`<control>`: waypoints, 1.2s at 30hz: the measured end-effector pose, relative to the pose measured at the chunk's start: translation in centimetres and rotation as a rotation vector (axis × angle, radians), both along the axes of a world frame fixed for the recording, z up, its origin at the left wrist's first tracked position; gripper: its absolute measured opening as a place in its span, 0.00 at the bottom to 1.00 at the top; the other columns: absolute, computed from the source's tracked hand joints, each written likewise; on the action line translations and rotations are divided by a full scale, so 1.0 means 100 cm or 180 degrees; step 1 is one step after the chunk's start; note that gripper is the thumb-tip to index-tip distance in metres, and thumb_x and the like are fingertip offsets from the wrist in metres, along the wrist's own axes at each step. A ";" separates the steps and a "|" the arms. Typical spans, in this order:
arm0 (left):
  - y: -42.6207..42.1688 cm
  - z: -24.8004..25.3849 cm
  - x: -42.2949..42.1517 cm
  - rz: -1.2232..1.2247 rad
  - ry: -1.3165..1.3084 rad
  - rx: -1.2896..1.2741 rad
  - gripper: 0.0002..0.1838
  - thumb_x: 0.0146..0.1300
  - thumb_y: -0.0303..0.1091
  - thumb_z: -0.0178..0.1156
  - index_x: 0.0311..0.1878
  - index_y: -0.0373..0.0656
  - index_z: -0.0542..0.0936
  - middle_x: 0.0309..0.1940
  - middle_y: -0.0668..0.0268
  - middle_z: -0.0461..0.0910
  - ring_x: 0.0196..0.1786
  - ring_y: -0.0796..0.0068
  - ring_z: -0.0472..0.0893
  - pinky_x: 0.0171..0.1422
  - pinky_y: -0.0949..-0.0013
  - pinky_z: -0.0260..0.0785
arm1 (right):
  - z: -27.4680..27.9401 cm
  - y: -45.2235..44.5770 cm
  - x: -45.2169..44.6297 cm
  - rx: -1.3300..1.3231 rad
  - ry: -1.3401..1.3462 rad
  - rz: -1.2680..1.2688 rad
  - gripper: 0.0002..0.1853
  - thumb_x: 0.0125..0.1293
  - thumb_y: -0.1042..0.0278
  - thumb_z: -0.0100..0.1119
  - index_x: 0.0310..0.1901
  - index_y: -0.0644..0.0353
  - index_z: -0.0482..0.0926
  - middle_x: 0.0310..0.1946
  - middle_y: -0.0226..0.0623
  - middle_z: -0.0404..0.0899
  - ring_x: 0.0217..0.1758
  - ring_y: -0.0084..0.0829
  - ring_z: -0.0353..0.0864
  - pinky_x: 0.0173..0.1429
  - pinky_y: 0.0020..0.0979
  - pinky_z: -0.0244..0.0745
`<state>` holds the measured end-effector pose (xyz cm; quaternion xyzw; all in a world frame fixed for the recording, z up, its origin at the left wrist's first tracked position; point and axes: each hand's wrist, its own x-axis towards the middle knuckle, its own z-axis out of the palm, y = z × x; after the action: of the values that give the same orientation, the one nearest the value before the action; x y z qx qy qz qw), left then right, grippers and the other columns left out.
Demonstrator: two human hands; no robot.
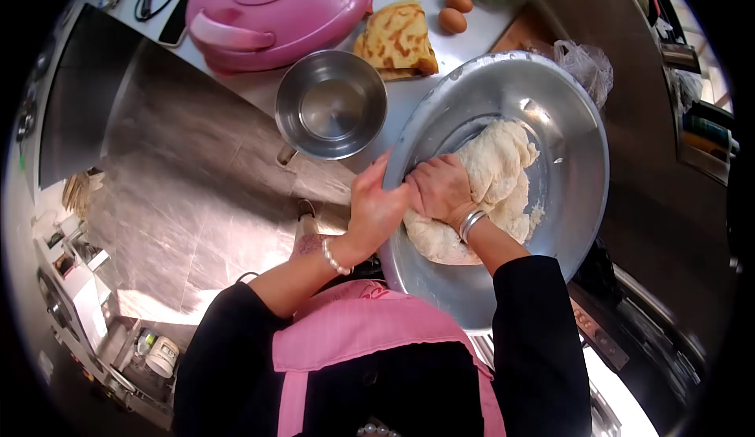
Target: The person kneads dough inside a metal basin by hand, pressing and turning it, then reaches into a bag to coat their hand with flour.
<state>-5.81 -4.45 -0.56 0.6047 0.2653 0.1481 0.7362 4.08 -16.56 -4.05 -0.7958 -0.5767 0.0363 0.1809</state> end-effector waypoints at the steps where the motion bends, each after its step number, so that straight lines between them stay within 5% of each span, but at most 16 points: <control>1: 0.002 0.000 0.000 -0.0036 -0.0031 -0.0031 0.16 0.50 0.20 0.53 0.44 0.33 0.78 0.32 0.72 0.77 0.35 0.87 0.71 0.40 0.79 0.66 | -0.002 0.001 0.000 0.0011 -0.0042 -0.0025 0.11 0.53 0.63 0.57 0.16 0.53 0.75 0.17 0.32 0.75 0.26 0.33 0.76 0.38 0.36 0.65; 7: 0.004 -0.004 -0.002 -0.0165 -0.0129 -0.0177 0.15 0.47 0.18 0.55 0.40 0.33 0.80 0.29 0.69 0.81 0.30 0.84 0.75 0.35 0.78 0.68 | 0.007 -0.008 -0.007 -0.0136 0.0229 -0.0177 0.15 0.59 0.57 0.55 0.19 0.55 0.79 0.21 0.36 0.80 0.28 0.38 0.78 0.42 0.38 0.68; 11: 0.003 0.003 0.000 -0.0088 0.0148 -0.0074 0.14 0.47 0.21 0.55 0.40 0.34 0.81 0.28 0.70 0.81 0.29 0.84 0.75 0.34 0.79 0.68 | 0.095 -0.040 0.030 0.0473 0.0644 -0.0195 0.18 0.64 0.47 0.53 0.39 0.53 0.83 0.32 0.37 0.83 0.36 0.40 0.80 0.48 0.32 0.71; 13: 0.003 0.007 -0.003 -0.0150 0.0364 0.0058 0.14 0.48 0.21 0.54 0.41 0.34 0.81 0.28 0.71 0.80 0.29 0.85 0.74 0.34 0.80 0.67 | 0.111 -0.044 0.083 -0.0531 0.1090 -0.1615 0.23 0.66 0.43 0.50 0.41 0.56 0.83 0.35 0.40 0.83 0.41 0.39 0.81 0.51 0.32 0.71; 17: 0.002 0.009 0.004 0.0006 0.0275 0.0012 0.14 0.48 0.21 0.54 0.40 0.34 0.81 0.28 0.71 0.80 0.28 0.86 0.74 0.34 0.80 0.66 | -0.001 -0.061 0.185 -0.0657 0.1963 -0.2113 0.32 0.65 0.35 0.44 0.44 0.60 0.83 0.39 0.46 0.83 0.46 0.46 0.80 0.57 0.38 0.68; 20: 0.006 0.009 0.000 -0.0074 0.0371 0.0160 0.14 0.48 0.22 0.54 0.40 0.34 0.81 0.28 0.71 0.80 0.28 0.85 0.74 0.35 0.80 0.67 | -0.018 -0.059 0.171 -0.0749 0.2246 -0.2105 0.36 0.64 0.33 0.43 0.44 0.64 0.82 0.38 0.48 0.83 0.47 0.46 0.79 0.61 0.36 0.65; 21: 0.005 0.009 -0.002 -0.0146 0.0407 0.0214 0.14 0.48 0.22 0.54 0.40 0.34 0.81 0.28 0.70 0.80 0.28 0.85 0.74 0.35 0.80 0.67 | -0.006 -0.065 0.161 -0.0777 0.2161 -0.2084 0.37 0.63 0.32 0.43 0.43 0.65 0.83 0.37 0.49 0.83 0.48 0.46 0.79 0.62 0.35 0.64; 22: 0.002 0.009 -0.001 -0.0123 0.0336 0.0089 0.14 0.48 0.22 0.55 0.40 0.34 0.81 0.28 0.71 0.80 0.28 0.85 0.75 0.34 0.79 0.67 | 0.007 -0.075 0.165 -0.0712 0.2415 -0.1850 0.35 0.65 0.35 0.45 0.38 0.67 0.84 0.33 0.40 0.83 0.39 0.32 0.79 0.51 0.30 0.70; 23: 0.000 0.009 -0.001 -0.0091 0.0273 -0.0031 0.14 0.48 0.22 0.55 0.40 0.34 0.81 0.28 0.71 0.80 0.28 0.85 0.75 0.34 0.79 0.67 | 0.047 -0.086 0.156 -0.0716 0.3509 -0.1951 0.35 0.65 0.35 0.45 0.38 0.67 0.84 0.32 0.42 0.83 0.37 0.31 0.79 0.50 0.30 0.71; 25: 0.004 0.007 -0.001 -0.0020 0.0216 -0.0120 0.13 0.48 0.22 0.55 0.39 0.34 0.81 0.28 0.71 0.80 0.28 0.85 0.75 0.33 0.79 0.67 | 0.084 -0.097 0.137 -0.1082 0.3582 -0.2366 0.35 0.65 0.34 0.44 0.40 0.65 0.84 0.35 0.44 0.83 0.43 0.38 0.79 0.53 0.34 0.71; 27: 0.005 0.001 -0.002 -0.0101 0.0253 -0.0110 0.13 0.49 0.22 0.55 0.39 0.34 0.81 0.28 0.71 0.80 0.28 0.85 0.75 0.32 0.78 0.66 | 0.072 -0.115 0.074 -0.0330 0.1506 -0.1997 0.31 0.64 0.38 0.48 0.38 0.64 0.84 0.29 0.44 0.82 0.37 0.38 0.79 0.48 0.34 0.72; 28: 0.003 0.002 -0.001 -0.0093 0.0246 -0.0121 0.13 0.49 0.22 0.55 0.39 0.34 0.81 0.28 0.72 0.80 0.28 0.85 0.75 0.32 0.78 0.66 | 0.064 -0.123 0.067 0.0382 0.1604 -0.1697 0.28 0.63 0.41 0.51 0.38 0.63 0.84 0.32 0.45 0.81 0.40 0.40 0.79 0.51 0.32 0.70; 31: 0.002 0.005 -0.002 -0.0100 0.0166 -0.0112 0.12 0.49 0.22 0.55 0.38 0.34 0.81 0.27 0.73 0.79 0.27 0.86 0.73 0.31 0.79 0.65 | 0.076 -0.145 0.031 -0.0323 0.2241 -0.2291 0.24 0.61 0.46 0.55 0.39 0.63 0.83 0.38 0.46 0.80 0.48 0.43 0.76 0.58 0.34 0.66; 33: 0.004 -0.006 -0.004 -0.0167 0.0057 -0.0060 0.11 0.49 0.21 0.55 0.38 0.34 0.81 0.26 0.74 0.78 0.26 0.86 0.71 0.31 0.79 0.64 | 0.063 -0.153 -0.014 0.0042 0.0619 -0.2079 0.20 0.57 0.53 0.60 0.42 0.61 0.82 0.45 0.44 0.77 0.54 0.43 0.71 0.63 0.38 0.62; 36: 0.001 0.003 -0.003 -0.0110 0.0207 -0.0422 0.10 0.49 0.20 0.54 0.36 0.35 0.80 0.26 0.75 0.76 0.27 0.87 0.69 0.31 0.80 0.62 | 0.089 -0.124 -0.101 0.0330 -0.0684 -0.2691 0.19 0.52 0.63 0.61 0.47 0.55 0.80 0.51 0.43 0.73 0.59 0.47 0.67 0.63 0.46 0.61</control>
<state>-6.12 -4.31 -0.23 0.5636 0.2879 0.0978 0.7680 -6.05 -28.97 4.88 -0.9510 -0.2169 -0.1530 0.1586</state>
